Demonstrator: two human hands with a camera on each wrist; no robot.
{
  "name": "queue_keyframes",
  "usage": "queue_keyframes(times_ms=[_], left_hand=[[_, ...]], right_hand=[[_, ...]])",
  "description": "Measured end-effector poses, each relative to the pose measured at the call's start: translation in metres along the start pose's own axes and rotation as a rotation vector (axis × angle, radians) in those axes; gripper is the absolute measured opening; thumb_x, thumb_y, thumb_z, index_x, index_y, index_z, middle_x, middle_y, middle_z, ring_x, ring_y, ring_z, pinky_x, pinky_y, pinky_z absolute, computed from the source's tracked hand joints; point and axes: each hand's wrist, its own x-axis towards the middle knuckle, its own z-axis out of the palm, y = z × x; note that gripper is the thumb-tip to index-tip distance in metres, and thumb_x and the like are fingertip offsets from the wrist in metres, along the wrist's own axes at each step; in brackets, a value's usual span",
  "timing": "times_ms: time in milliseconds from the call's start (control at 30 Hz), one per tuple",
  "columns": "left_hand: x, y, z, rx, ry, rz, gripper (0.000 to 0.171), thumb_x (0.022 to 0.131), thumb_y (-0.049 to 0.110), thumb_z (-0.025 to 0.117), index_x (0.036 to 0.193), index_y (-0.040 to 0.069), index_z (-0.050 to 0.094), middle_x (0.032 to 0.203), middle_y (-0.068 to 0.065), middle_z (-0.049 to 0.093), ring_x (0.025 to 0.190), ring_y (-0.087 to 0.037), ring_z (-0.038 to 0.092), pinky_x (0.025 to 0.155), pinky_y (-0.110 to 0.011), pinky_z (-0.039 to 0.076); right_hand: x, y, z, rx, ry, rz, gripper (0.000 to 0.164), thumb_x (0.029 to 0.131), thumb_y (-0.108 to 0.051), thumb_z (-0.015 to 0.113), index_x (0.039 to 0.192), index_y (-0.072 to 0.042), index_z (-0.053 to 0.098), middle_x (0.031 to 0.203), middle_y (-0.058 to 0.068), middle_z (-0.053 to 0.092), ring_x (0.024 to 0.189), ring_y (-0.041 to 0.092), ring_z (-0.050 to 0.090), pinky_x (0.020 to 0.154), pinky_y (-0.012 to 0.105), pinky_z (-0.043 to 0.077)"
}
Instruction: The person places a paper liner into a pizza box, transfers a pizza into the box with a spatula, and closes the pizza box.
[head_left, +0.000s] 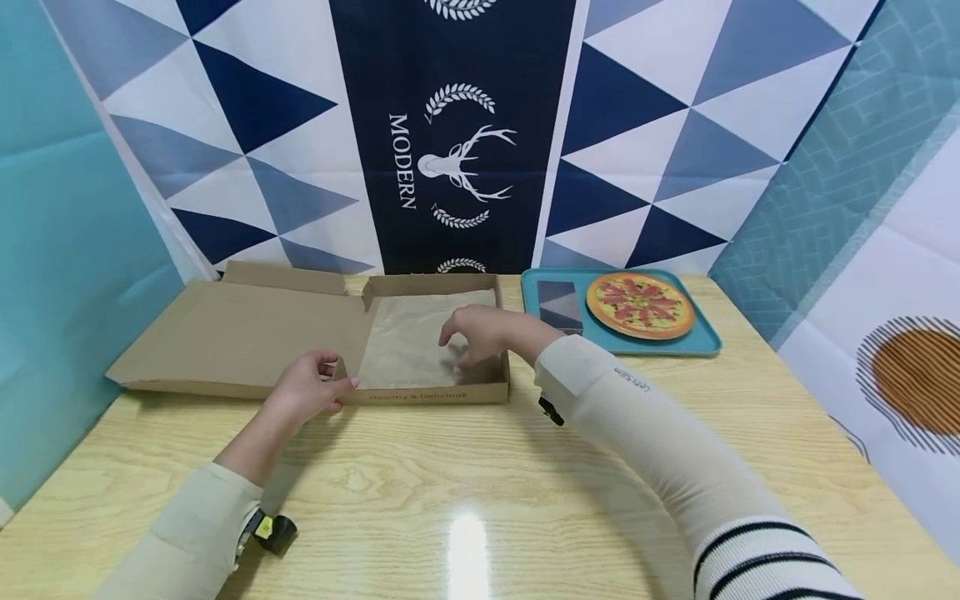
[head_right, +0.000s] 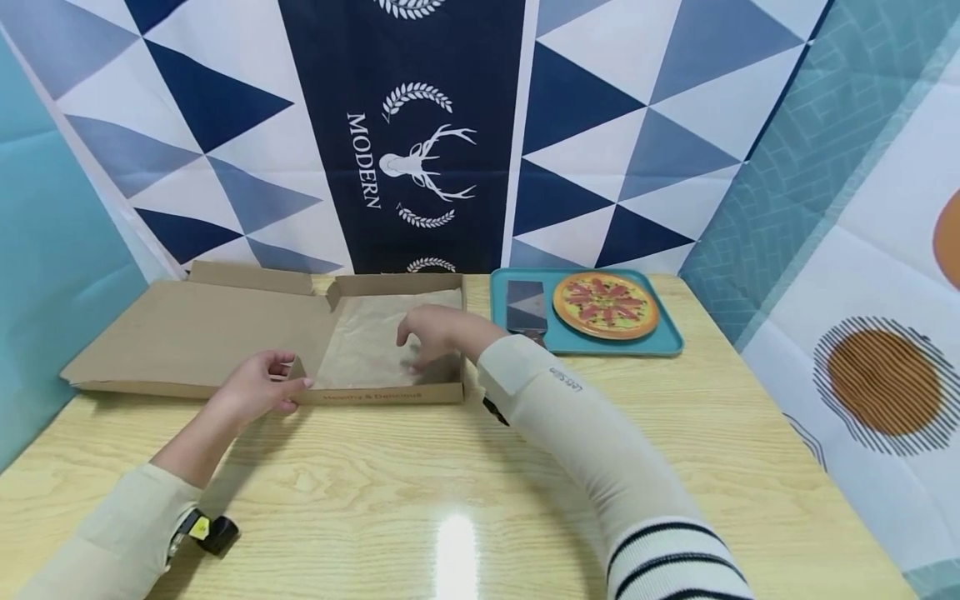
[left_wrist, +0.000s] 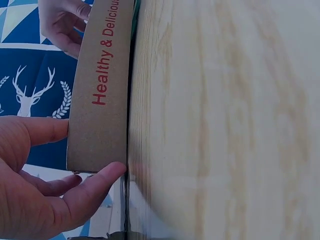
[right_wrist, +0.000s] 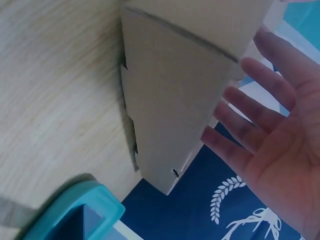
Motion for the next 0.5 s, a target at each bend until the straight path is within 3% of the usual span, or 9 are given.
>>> queue_keyframes(times_ms=[200,500], left_hand=[[-0.004,0.0,0.001,0.074,-0.004,-0.005,0.069,0.085,0.025,0.059,0.135,-0.006,0.023,0.127,-0.028,0.032,0.078,-0.025,0.062,0.077,-0.038,0.049],[-0.006,0.004,0.001,0.177,0.014,0.016,0.071,0.085,0.029,0.059,0.135,-0.005,0.023,0.127,-0.027,0.035,0.079,-0.025,0.062,0.074,-0.038,0.05]], right_hand=[[-0.01,-0.007,0.002,-0.037,0.116,-0.024,0.041,0.075,-0.026,0.069,0.111,-0.009,0.061,0.113,0.002,0.057,0.107,0.017,0.05,0.093,0.03,0.038],[-0.03,-0.021,-0.008,-0.056,0.215,0.007,0.039,0.077,-0.026,0.067,0.113,-0.014,0.06,0.116,0.0,0.055,0.11,0.014,0.047,0.092,0.028,0.038]])
